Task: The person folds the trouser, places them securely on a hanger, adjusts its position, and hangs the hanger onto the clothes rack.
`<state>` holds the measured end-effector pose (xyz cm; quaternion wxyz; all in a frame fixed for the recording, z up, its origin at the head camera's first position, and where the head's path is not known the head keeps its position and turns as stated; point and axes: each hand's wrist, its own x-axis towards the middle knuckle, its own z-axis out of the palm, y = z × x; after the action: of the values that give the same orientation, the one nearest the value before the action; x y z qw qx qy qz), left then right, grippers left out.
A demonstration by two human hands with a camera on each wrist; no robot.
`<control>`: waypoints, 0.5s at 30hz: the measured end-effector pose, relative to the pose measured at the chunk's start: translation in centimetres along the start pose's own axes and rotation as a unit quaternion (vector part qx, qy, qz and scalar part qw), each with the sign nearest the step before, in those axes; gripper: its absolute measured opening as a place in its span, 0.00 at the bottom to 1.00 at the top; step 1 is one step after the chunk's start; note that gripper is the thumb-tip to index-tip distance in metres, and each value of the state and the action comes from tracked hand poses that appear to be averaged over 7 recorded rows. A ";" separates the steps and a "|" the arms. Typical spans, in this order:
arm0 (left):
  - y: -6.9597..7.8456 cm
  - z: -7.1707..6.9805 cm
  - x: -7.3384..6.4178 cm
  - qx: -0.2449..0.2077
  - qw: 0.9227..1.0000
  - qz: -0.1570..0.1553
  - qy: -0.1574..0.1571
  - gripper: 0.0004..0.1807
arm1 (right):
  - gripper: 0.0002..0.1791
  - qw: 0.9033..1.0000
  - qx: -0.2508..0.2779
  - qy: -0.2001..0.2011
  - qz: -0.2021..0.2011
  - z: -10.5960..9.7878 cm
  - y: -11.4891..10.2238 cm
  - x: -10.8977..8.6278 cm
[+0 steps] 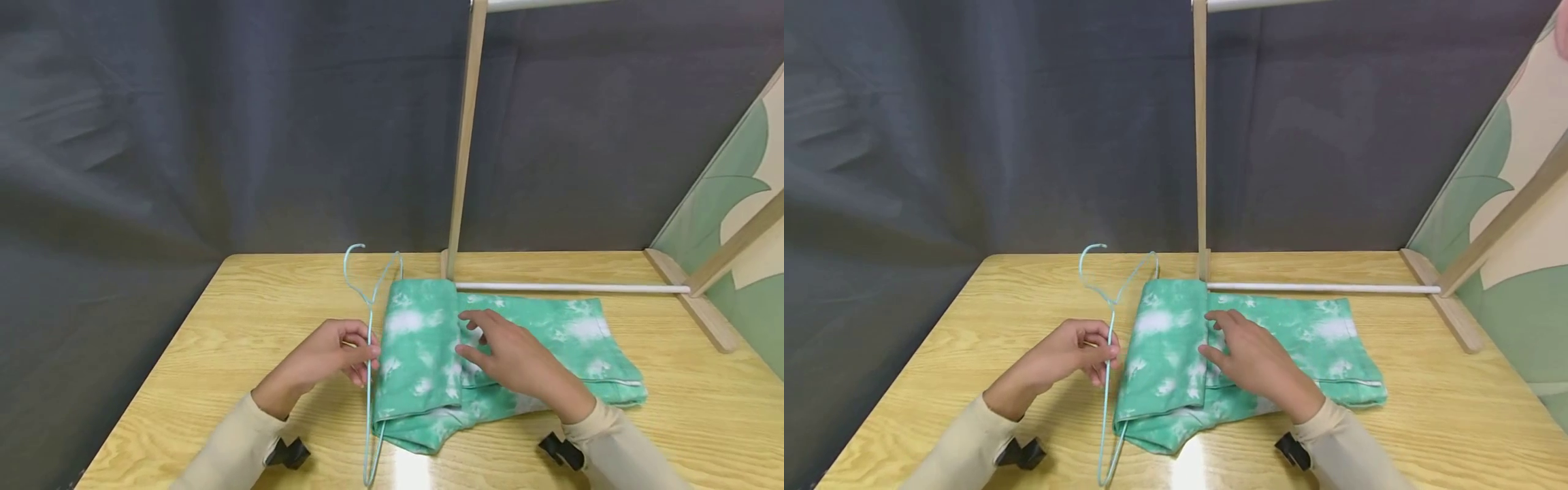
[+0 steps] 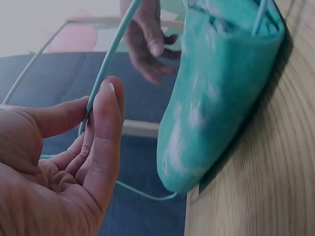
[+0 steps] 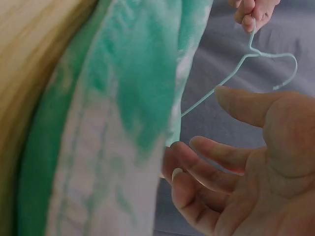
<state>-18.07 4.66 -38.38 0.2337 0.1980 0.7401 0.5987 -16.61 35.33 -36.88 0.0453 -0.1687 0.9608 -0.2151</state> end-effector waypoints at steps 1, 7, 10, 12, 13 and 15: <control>-0.1 -0.3 -0.1 0.004 1.000 0.002 0.002 0.13 | 0.29 1.000 0.000 -0.002 0.005 0.1 0.1 0.0; -0.5 -1.5 -0.6 0.034 0.998 -0.014 0.043 0.11 | 0.31 0.999 0.021 -0.013 0.026 0.7 0.3 0.4; -0.8 -2.0 -0.5 0.027 0.997 -0.032 0.066 0.10 | 0.36 0.997 0.063 -0.028 0.040 1.1 0.7 0.7; -1.1 -2.2 -0.4 0.017 0.996 -0.040 0.072 0.10 | 0.39 0.991 0.111 -0.038 0.058 1.3 1.0 1.1; -1.2 -2.3 -0.3 0.014 0.996 -0.043 0.072 0.10 | 0.41 0.987 0.138 -0.041 0.065 1.5 1.1 1.2; -1.4 -2.4 -0.3 0.009 0.996 -0.048 0.071 0.10 | 0.43 0.975 0.197 -0.049 0.086 1.7 1.2 1.5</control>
<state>-19.26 2.27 -39.27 0.2074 0.1209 0.7688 0.5928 -18.11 35.13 -38.94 0.1427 -0.0832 0.9073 -0.3867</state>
